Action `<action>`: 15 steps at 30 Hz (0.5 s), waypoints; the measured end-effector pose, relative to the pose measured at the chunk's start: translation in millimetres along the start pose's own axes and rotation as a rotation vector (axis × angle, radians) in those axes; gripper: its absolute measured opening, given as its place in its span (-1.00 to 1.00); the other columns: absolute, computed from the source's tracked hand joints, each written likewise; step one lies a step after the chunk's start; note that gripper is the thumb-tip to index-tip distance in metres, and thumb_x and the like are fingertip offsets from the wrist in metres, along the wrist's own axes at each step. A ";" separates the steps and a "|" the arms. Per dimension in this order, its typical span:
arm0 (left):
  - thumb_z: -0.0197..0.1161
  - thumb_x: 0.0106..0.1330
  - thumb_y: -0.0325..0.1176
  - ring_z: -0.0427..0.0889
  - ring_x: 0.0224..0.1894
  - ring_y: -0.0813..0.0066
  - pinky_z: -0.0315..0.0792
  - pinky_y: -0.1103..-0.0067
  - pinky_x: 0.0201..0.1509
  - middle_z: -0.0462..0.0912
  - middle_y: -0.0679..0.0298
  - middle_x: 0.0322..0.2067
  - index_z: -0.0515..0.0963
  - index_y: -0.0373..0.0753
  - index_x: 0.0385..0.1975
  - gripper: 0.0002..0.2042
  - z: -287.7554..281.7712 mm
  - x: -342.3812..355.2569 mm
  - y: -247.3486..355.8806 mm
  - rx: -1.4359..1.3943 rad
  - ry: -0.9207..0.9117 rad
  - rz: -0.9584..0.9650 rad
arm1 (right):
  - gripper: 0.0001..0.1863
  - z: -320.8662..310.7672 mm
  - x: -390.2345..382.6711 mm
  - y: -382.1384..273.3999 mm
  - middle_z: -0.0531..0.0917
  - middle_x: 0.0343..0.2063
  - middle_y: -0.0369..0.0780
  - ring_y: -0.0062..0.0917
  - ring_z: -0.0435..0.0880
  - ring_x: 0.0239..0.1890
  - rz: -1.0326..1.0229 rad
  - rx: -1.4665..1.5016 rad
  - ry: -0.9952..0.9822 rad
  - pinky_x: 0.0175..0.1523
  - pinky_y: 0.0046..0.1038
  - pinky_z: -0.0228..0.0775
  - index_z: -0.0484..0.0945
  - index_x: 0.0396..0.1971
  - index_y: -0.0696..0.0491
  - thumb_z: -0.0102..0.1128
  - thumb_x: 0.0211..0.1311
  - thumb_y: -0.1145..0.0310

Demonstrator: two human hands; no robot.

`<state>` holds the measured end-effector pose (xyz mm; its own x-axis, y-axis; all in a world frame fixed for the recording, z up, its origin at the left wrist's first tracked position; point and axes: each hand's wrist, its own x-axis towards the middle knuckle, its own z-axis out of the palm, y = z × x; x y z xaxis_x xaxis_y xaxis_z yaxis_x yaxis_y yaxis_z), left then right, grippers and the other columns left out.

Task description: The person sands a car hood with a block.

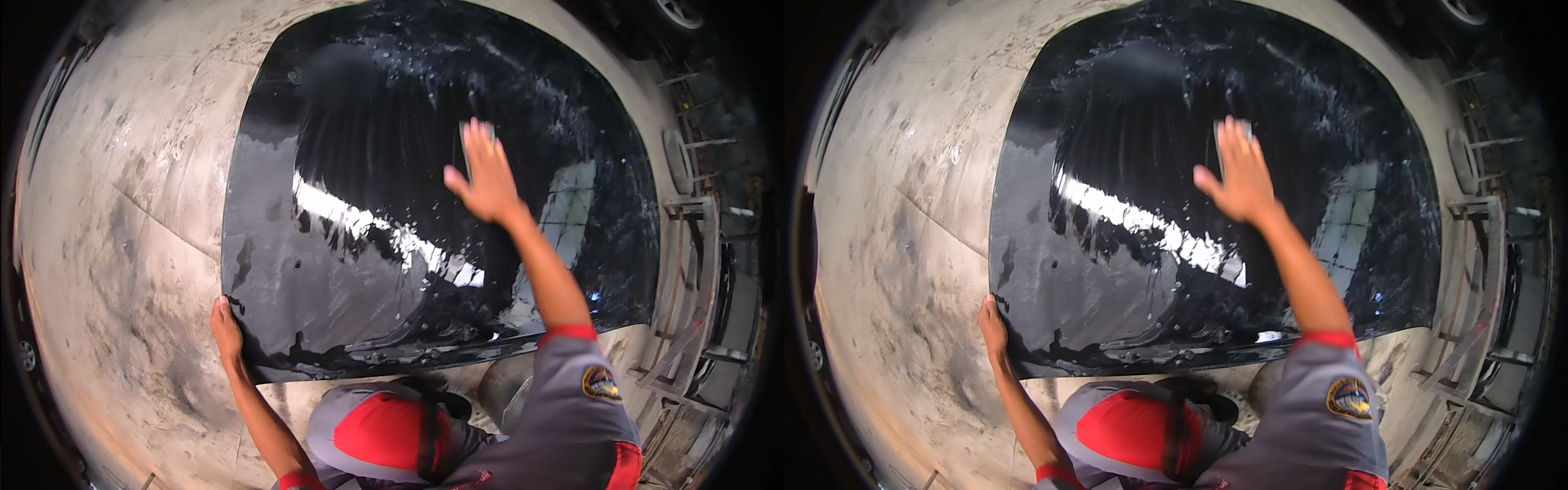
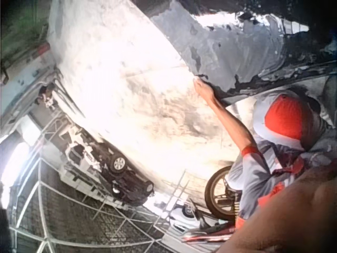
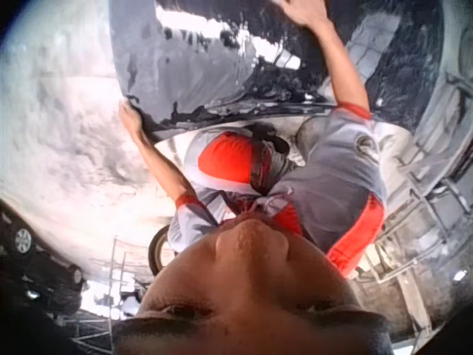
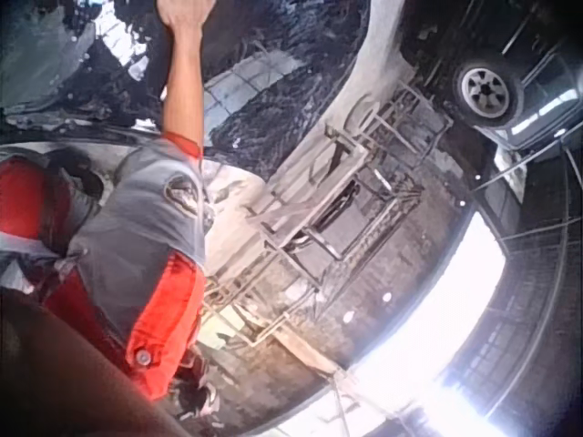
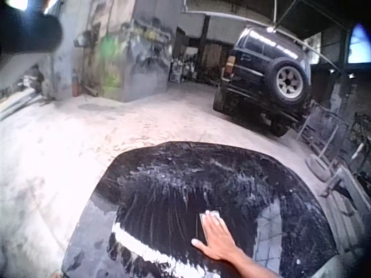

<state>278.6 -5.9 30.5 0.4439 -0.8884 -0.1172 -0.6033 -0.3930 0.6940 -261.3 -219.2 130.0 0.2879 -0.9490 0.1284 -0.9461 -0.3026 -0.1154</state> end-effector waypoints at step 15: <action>-0.14 0.64 -0.16 0.51 -0.22 0.29 0.40 0.41 0.00 0.58 0.07 -0.31 0.50 -0.50 -0.13 -0.56 -4.3 4.5 -20.4 -0.040 -0.007 -0.008 | 0.03 -21.8 -88.1 58.7 -0.08 0.56 0.09 -0.05 -0.15 0.61 0.101 0.004 -0.121 0.60 -0.03 -0.34 -0.12 0.55 0.21 -0.12 0.40 -0.31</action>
<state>295.8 -0.8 18.8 0.4440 -0.8868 -0.1282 -0.5726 -0.3909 0.7206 -345.4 -151.4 133.4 0.2077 -0.9782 -0.0039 -0.9705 -0.2056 -0.1258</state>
